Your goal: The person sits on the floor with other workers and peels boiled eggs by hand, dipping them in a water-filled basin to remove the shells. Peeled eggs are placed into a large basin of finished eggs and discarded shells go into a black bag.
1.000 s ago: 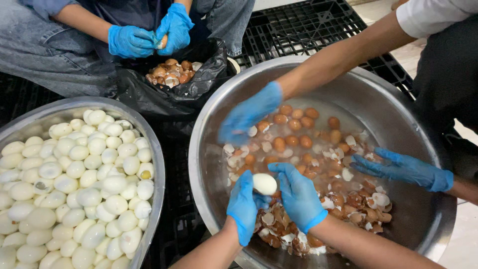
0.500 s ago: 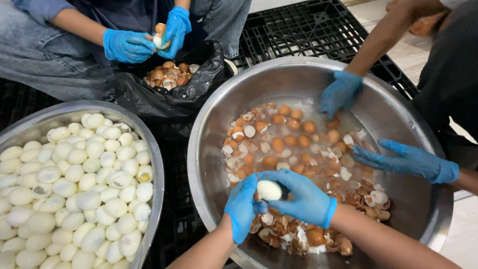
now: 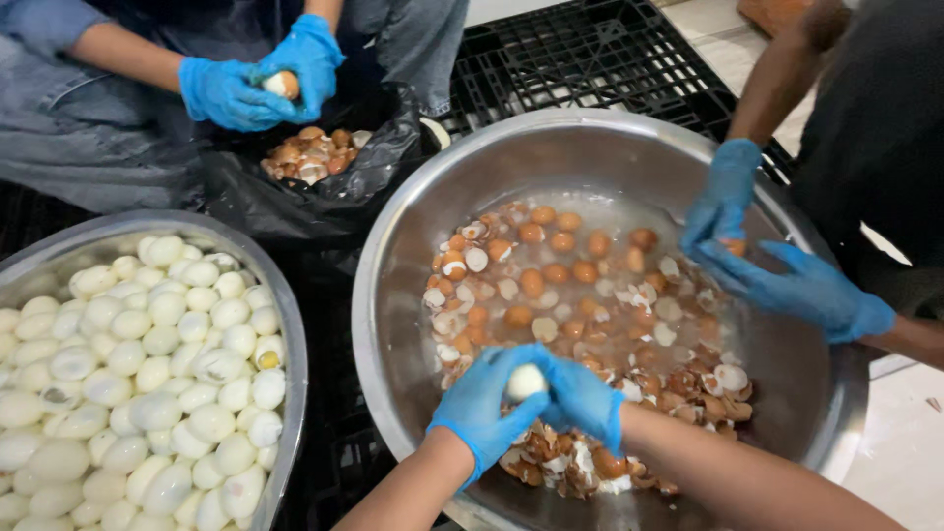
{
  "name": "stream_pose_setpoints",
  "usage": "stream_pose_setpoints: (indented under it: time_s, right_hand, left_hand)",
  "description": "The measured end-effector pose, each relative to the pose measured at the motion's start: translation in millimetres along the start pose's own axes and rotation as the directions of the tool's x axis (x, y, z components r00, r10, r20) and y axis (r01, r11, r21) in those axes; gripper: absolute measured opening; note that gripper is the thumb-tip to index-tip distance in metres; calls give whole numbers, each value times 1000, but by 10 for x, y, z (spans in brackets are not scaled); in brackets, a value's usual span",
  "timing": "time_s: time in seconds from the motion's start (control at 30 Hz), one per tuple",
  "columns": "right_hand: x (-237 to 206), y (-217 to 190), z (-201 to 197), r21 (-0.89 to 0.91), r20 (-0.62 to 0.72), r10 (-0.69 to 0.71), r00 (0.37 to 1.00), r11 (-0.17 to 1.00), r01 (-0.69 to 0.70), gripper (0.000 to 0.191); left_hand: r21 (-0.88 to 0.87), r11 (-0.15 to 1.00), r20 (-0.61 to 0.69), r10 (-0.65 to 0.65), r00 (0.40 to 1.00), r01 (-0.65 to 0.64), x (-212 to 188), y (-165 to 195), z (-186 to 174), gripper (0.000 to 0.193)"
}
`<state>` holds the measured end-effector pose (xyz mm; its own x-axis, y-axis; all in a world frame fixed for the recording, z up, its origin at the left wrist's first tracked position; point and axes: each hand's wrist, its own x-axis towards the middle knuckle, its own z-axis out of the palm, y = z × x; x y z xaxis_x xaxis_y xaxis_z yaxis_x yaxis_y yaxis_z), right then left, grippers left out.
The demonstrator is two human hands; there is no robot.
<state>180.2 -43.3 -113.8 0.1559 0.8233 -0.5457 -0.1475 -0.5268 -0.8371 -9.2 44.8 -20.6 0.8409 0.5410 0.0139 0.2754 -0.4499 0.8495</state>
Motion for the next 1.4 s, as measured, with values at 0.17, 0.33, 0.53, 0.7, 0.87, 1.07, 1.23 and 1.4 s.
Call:
stream_pose_setpoints:
  time_s: [0.17,0.33,0.53,0.7,0.87,1.07,1.23,1.4]
  right_hand:
    - [55,-32,62,37,68,21,997,999,-23,32]
    - [264,-403,-412,-826,-184,-634,751,514,232,23]
    - [619,-707,-571,-867,-72,-601,796,432,248,51]
    - [883,-806,-311,-846,-193,-455,869,526,88,63]
    - [879,-761,-180,-827,-315,-219,924,542,-153,44]
    - [642,-692,-4,-845,-214,-428,878,532,54,31]
    - [-39,-529,661,-614,231,-483,845,601,511,50]
    - [-478,-442,1197,-414,442,-805,396,209,886,41]
  left_hand:
    - [31,979,60,-201,978,199,42,45,-32,34]
    - [-42,940,-242,-339,909,340,9,-188,-584,38]
    - [353,585,-566,-488,665,730,-726,-687,-1815,60]
    - [495,200,-631,-585,509,845,-1305,-1407,-2128,53]
    - [513,208,-656,-530,537,833,-1400,-1455,-2243,46]
    - [691,579,-404,-187,895,433,-804,-312,-1372,38]
    - [508,746,397,242,885,-431,-670,643,-54,32]
    - [422,711,507,330,797,-563,-304,1072,543,27]
